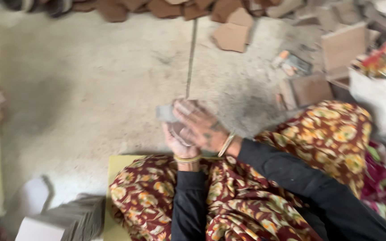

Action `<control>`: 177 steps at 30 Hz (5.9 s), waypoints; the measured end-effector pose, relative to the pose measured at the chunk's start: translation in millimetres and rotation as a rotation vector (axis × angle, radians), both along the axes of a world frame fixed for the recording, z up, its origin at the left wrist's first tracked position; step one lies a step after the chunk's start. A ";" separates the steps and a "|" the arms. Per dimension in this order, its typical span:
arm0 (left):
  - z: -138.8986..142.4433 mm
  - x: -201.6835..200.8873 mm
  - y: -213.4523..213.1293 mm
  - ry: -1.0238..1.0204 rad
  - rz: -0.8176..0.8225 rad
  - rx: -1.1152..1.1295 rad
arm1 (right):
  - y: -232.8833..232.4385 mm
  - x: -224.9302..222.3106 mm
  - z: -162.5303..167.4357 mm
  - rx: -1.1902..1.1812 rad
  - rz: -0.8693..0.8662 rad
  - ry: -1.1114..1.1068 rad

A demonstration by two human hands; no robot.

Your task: The person sits on the floor holding small cut stone or tile pieces and rubs each piece against a flat abrasive block by hand to smooth its edges, then sets the finished piece on a stack and picks up the next piece. Other workers nearby handle similar pieces.

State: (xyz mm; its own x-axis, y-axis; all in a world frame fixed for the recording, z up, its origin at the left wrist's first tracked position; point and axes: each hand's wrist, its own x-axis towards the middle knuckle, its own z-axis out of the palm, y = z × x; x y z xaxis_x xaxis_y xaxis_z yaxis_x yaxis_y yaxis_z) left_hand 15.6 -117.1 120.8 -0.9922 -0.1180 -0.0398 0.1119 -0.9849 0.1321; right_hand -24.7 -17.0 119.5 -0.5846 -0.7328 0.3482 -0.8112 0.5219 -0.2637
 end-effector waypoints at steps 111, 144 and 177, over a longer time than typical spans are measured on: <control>-15.4 -9.1 -13.7 0.106 0.221 -0.041 | 47.4 32.7 -7.4 0.015 -0.135 0.086; -17.7 23.4 2.7 -0.103 -0.015 -0.264 | 20.9 66.1 22.8 0.120 -0.012 0.015; -58.6 16.6 8.8 -0.219 0.038 -0.385 | 17.3 23.4 25.5 -0.253 0.209 -0.266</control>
State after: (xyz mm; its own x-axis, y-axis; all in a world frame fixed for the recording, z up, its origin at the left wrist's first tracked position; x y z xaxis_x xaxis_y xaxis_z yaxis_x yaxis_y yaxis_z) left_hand 32.2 -108.3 62.2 -0.9599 -0.2016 -0.1949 0.0754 -0.8550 0.5131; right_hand -1.3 0.3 145.0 -0.5259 -0.7563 0.3892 -0.7792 0.2450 -0.5769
